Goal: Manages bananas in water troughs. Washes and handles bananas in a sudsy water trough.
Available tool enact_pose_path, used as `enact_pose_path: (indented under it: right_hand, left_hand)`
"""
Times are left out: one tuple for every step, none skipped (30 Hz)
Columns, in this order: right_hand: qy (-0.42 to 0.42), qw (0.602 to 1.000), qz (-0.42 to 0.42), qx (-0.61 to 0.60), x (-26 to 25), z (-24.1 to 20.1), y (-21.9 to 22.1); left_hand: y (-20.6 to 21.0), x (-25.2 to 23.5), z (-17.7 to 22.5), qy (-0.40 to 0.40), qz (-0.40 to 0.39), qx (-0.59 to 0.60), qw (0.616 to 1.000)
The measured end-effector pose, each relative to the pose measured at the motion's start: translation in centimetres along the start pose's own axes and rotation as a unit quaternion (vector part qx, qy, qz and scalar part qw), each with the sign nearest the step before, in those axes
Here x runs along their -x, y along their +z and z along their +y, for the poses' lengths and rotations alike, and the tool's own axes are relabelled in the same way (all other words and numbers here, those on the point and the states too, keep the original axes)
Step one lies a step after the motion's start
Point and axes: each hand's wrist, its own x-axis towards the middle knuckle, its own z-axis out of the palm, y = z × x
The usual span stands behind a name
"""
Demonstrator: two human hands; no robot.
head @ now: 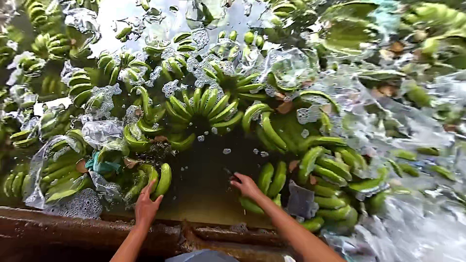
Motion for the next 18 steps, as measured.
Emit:
enact_pose_path:
  right_hand:
    - [0.034, 0.999, 0.018, -0.010, -1.7, 0.8, -0.5]
    - [0.071, 0.997, 0.034, -0.014, -2.9, 1.5, -0.8]
    - [0.102, 0.994, 0.045, -0.015, -3.7, 2.0, -0.8]
    - [0.123, 0.991, 0.055, -0.017, -4.1, 2.3, -0.8]
    - [0.135, 0.988, 0.065, -0.019, -4.2, 2.6, -0.6]
    - [0.140, 0.986, 0.081, -0.032, -4.1, 3.1, -0.3]
    - [0.135, 0.984, 0.103, -0.056, -3.8, 3.9, 0.4]
    - [0.129, 0.981, 0.120, -0.082, -3.4, 4.5, 1.0]
    - [0.126, 0.979, 0.126, -0.097, -2.9, 4.7, 1.3]
    - [0.131, 0.979, 0.123, -0.094, -2.3, 4.7, 1.5]
    - [0.153, 0.979, 0.111, -0.079, -1.8, 4.6, 1.5]
    - [0.175, 0.977, 0.097, -0.069, -1.1, 4.7, 1.6]
    - [0.182, 0.975, 0.101, -0.076, -0.5, 4.9, 1.9]
    - [0.182, 0.972, 0.116, -0.097, 0.0, 5.0, 2.2]
    - [0.182, 0.968, 0.128, -0.117, 0.4, 5.0, 2.5]
    - [0.183, 0.964, 0.136, -0.133, 0.8, 4.8, 2.8]
    - [0.188, 0.959, 0.146, -0.153, 1.1, 4.4, 3.4]
    - [0.189, 0.953, 0.158, -0.176, 1.0, 3.9, 4.0]
  left_hand:
    - [-0.6, 1.6, -0.3, 0.023, -0.014, 0.007, 1.000]
    - [-1.2, 2.9, -0.5, 0.034, -0.025, 0.013, 0.999]
    - [-1.9, 3.7, -0.4, 0.027, -0.025, 0.022, 0.999]
    - [-2.2, 3.6, -0.2, 0.005, -0.005, 0.040, 0.999]
    - [-2.4, 2.7, 0.3, -0.037, 0.022, 0.077, 0.996]
    - [-2.3, 0.9, 1.0, -0.094, 0.047, 0.132, 0.986]
    - [-1.9, -1.4, 1.8, -0.159, 0.068, 0.188, 0.967]
    - [-0.8, -4.1, 2.3, -0.229, 0.084, 0.230, 0.942]
    - [0.7, -6.8, 2.6, -0.292, 0.095, 0.248, 0.919]
    - [2.6, -9.0, 3.1, -0.341, 0.099, 0.241, 0.903]
    - [4.2, -10.5, 3.7, -0.369, 0.080, 0.209, 0.902]
    - [5.8, -11.2, 4.5, -0.375, 0.055, 0.168, 0.910]
    - [7.2, -11.6, 5.2, -0.365, 0.038, 0.140, 0.920]
    - [8.5, -12.0, 5.7, -0.354, 0.030, 0.141, 0.924]
    - [9.5, -12.1, 6.6, -0.354, 0.036, 0.171, 0.919]
    - [10.2, -11.7, 7.6, -0.366, 0.043, 0.208, 0.906]
    - [10.4, -10.7, 8.9, -0.386, 0.042, 0.257, 0.885]
    - [10.1, -9.6, 10.3, -0.398, 0.037, 0.320, 0.859]
